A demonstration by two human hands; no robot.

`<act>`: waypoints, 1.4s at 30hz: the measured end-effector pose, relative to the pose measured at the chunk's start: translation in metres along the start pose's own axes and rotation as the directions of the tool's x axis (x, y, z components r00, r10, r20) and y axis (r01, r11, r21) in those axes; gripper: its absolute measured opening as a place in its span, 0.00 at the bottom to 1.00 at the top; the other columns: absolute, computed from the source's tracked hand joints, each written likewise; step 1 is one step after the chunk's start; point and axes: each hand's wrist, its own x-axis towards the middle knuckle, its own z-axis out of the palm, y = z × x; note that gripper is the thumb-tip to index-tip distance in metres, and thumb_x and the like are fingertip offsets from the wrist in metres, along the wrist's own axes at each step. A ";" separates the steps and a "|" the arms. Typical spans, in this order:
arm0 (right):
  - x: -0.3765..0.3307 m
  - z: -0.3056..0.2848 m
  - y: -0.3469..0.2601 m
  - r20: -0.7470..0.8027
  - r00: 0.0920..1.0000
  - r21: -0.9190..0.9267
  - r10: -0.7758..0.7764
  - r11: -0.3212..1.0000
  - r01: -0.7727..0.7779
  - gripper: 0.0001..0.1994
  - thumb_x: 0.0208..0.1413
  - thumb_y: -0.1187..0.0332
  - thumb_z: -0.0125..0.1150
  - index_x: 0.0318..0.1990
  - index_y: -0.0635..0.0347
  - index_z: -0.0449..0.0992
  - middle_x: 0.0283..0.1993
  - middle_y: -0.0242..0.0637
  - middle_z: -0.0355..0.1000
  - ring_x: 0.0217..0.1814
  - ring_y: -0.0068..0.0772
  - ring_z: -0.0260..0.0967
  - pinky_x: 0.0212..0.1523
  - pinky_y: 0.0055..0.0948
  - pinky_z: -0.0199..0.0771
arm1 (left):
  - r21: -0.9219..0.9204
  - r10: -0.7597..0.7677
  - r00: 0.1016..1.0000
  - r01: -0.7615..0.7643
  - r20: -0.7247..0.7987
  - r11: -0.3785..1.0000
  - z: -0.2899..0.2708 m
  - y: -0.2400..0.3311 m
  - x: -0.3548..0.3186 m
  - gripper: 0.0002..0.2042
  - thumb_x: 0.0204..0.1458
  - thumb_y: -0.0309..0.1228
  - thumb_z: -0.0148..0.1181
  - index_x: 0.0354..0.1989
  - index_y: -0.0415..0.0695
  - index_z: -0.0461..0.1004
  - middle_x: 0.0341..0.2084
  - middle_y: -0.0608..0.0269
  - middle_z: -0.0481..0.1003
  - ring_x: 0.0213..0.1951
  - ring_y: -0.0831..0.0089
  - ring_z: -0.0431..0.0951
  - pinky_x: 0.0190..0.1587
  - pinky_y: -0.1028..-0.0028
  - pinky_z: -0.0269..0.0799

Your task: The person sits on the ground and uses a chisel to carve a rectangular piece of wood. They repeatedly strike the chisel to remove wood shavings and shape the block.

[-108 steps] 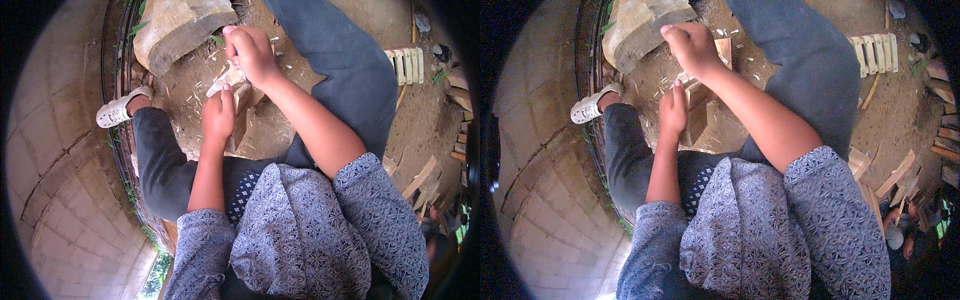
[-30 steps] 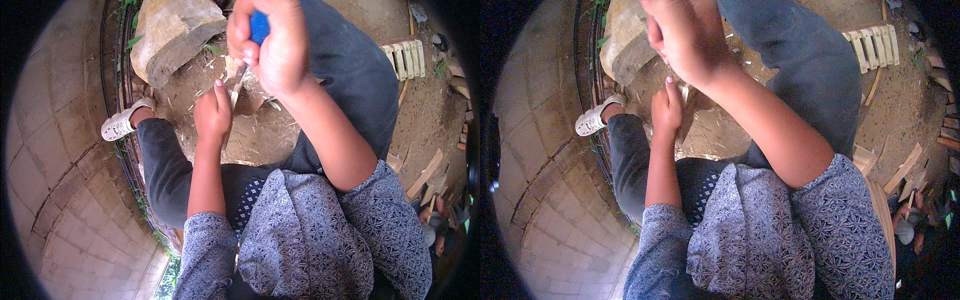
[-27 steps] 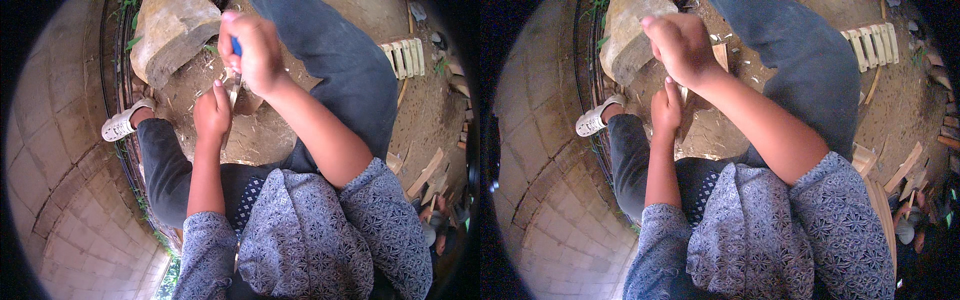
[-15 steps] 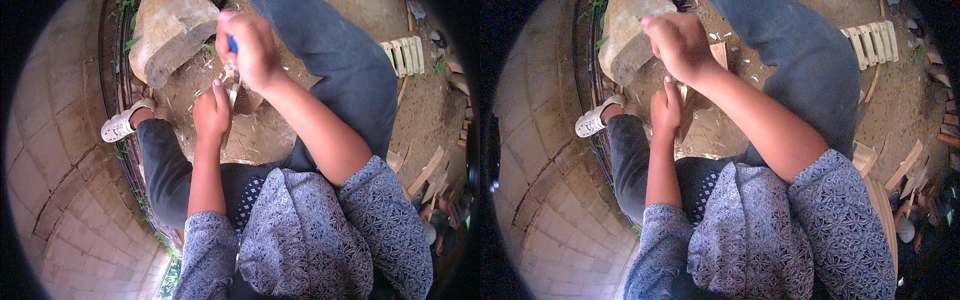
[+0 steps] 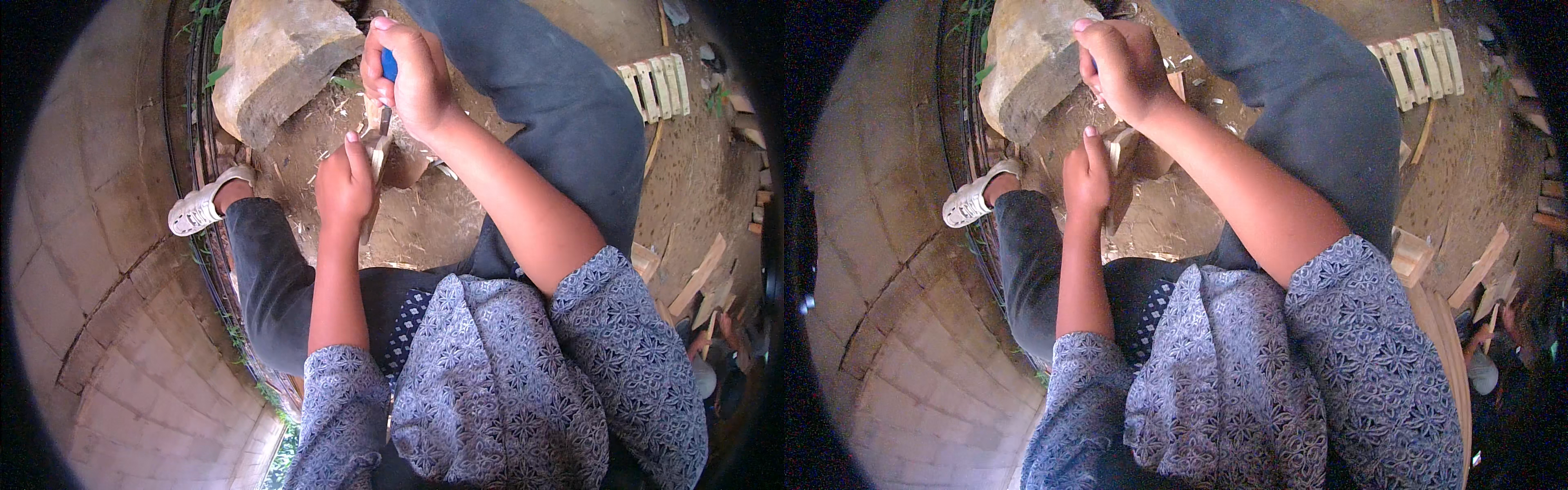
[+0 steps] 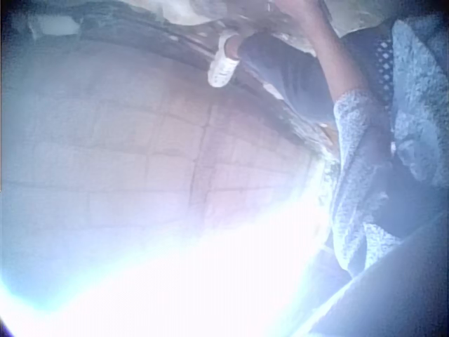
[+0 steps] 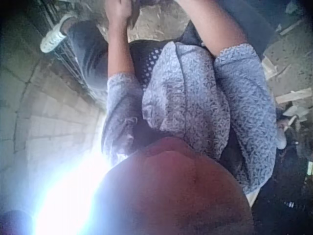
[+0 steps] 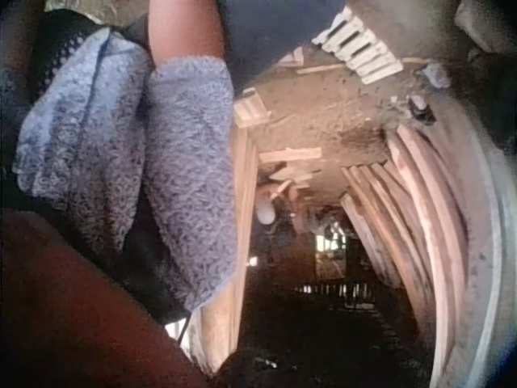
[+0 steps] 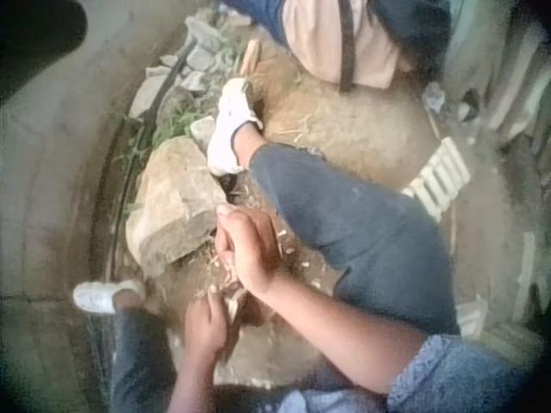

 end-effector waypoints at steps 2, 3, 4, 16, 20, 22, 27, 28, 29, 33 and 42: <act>-0.001 0.004 -0.009 -0.002 1.000 0.031 -0.007 0.999 0.007 0.24 0.62 0.52 0.44 0.17 0.58 0.63 0.11 0.29 0.56 0.12 0.21 0.51 0.17 0.25 0.54 | 0.004 -0.042 0.999 0.042 0.007 0.999 -0.001 -0.007 0.000 0.35 0.68 0.51 0.34 0.22 0.29 0.68 0.15 0.36 0.66 0.20 0.43 0.68 0.30 0.49 0.59; -0.002 0.007 -0.017 -0.011 1.000 0.058 -0.013 0.998 0.014 0.25 0.62 0.52 0.46 0.14 0.57 0.62 0.11 0.29 0.57 0.11 0.22 0.53 0.16 0.26 0.55 | 0.003 -0.040 0.999 0.040 0.016 0.999 -0.001 -0.009 0.001 0.35 0.68 0.52 0.33 0.22 0.29 0.68 0.15 0.36 0.66 0.20 0.43 0.68 0.30 0.49 0.59; -0.003 0.012 -0.025 -0.019 1.000 0.086 -0.019 0.996 0.021 0.27 0.61 0.52 0.48 0.11 0.57 0.62 0.10 0.29 0.59 0.10 0.22 0.55 0.15 0.26 0.56 | 0.002 -0.039 0.999 0.039 0.025 0.999 -0.001 -0.010 0.003 0.35 0.68 0.52 0.33 0.22 0.30 0.69 0.15 0.36 0.66 0.20 0.43 0.68 0.30 0.49 0.60; -0.008 0.010 -0.009 0.010 1.000 0.058 -0.016 0.998 0.015 0.24 0.64 0.55 0.43 0.16 0.57 0.63 0.12 0.29 0.56 0.13 0.20 0.51 0.18 0.24 0.53 | -0.023 -0.037 0.999 0.038 0.015 0.999 -0.003 -0.007 0.003 0.35 0.68 0.52 0.32 0.22 0.31 0.70 0.15 0.39 0.68 0.21 0.48 0.69 0.30 0.50 0.60; -0.003 0.005 0.035 0.026 0.989 -0.160 -0.143 0.976 0.145 0.24 0.64 0.55 0.44 0.16 0.58 0.64 0.12 0.28 0.57 0.13 0.20 0.53 0.17 0.25 0.54 | -0.011 -0.023 0.999 0.024 0.043 1.000 -0.001 -0.003 0.001 0.35 0.68 0.52 0.33 0.22 0.31 0.70 0.15 0.40 0.68 0.20 0.48 0.69 0.30 0.51 0.61; 0.000 0.000 0.037 -0.033 0.995 -0.107 -0.097 0.990 0.093 0.24 0.63 0.55 0.45 0.16 0.57 0.65 0.12 0.28 0.58 0.13 0.20 0.53 0.16 0.25 0.54 | -0.023 0.007 0.998 -0.006 0.060 1.000 -0.003 -0.006 -0.005 0.33 0.68 0.50 0.34 0.23 0.32 0.70 0.15 0.41 0.67 0.20 0.50 0.69 0.29 0.51 0.61; 0.006 -0.013 -0.005 -0.206 0.978 0.182 -0.006 0.982 0.045 0.22 0.62 0.51 0.43 0.20 0.54 0.64 0.12 0.27 0.56 0.13 0.24 0.53 0.20 0.28 0.58 | -0.077 0.172 0.979 -0.164 0.110 0.983 -0.029 -0.010 -0.032 0.26 0.64 0.46 0.37 0.24 0.35 0.70 0.19 0.41 0.68 0.26 0.41 0.70 0.31 0.51 0.63; 0.010 -0.015 -0.021 -0.197 0.980 0.265 -0.024 0.961 0.077 0.20 0.62 0.51 0.44 0.22 0.53 0.64 0.13 0.26 0.55 0.14 0.24 0.53 0.23 0.29 0.59 | -0.099 0.208 0.970 -0.196 0.129 0.976 -0.038 -0.010 -0.037 0.24 0.62 0.45 0.38 0.24 0.36 0.70 0.20 0.40 0.69 0.28 0.37 0.71 0.31 0.51 0.64; 0.011 -0.006 -0.046 -0.254 0.967 0.347 0.011 0.934 0.080 0.21 0.62 0.52 0.44 0.21 0.53 0.66 0.12 0.27 0.57 0.12 0.23 0.54 0.19 0.26 0.59 | -0.171 0.290 0.956 -0.280 0.038 0.945 -0.045 -0.009 -0.043 0.25 0.60 0.47 0.37 0.22 0.37 0.66 0.17 0.44 0.64 0.24 0.40 0.67 0.28 0.54 0.60; 0.008 -0.011 -0.099 -0.051 0.984 0.481 -0.171 0.859 0.175 0.24 0.62 0.46 0.43 0.20 0.51 0.69 0.10 0.28 0.60 0.10 0.23 0.59 0.13 0.26 0.64 | -0.361 0.299 0.950 -0.309 -0.085 0.880 -0.075 -0.002 -0.058 0.32 0.56 0.56 0.31 0.19 0.36 0.64 0.15 0.50 0.60 0.19 0.54 0.63 0.24 0.61 0.55; -0.008 -0.029 -0.147 0.370 0.903 0.474 -0.219 0.880 0.019 0.20 0.57 0.45 0.46 0.25 0.50 0.64 0.18 0.23 0.57 0.19 0.20 0.53 0.32 0.25 0.57 | -0.498 0.371 0.905 -0.424 -0.207 0.757 -0.103 0.025 -0.076 0.35 0.54 0.58 0.34 0.17 0.34 0.68 0.14 0.53 0.67 0.17 0.62 0.66 0.23 0.66 0.58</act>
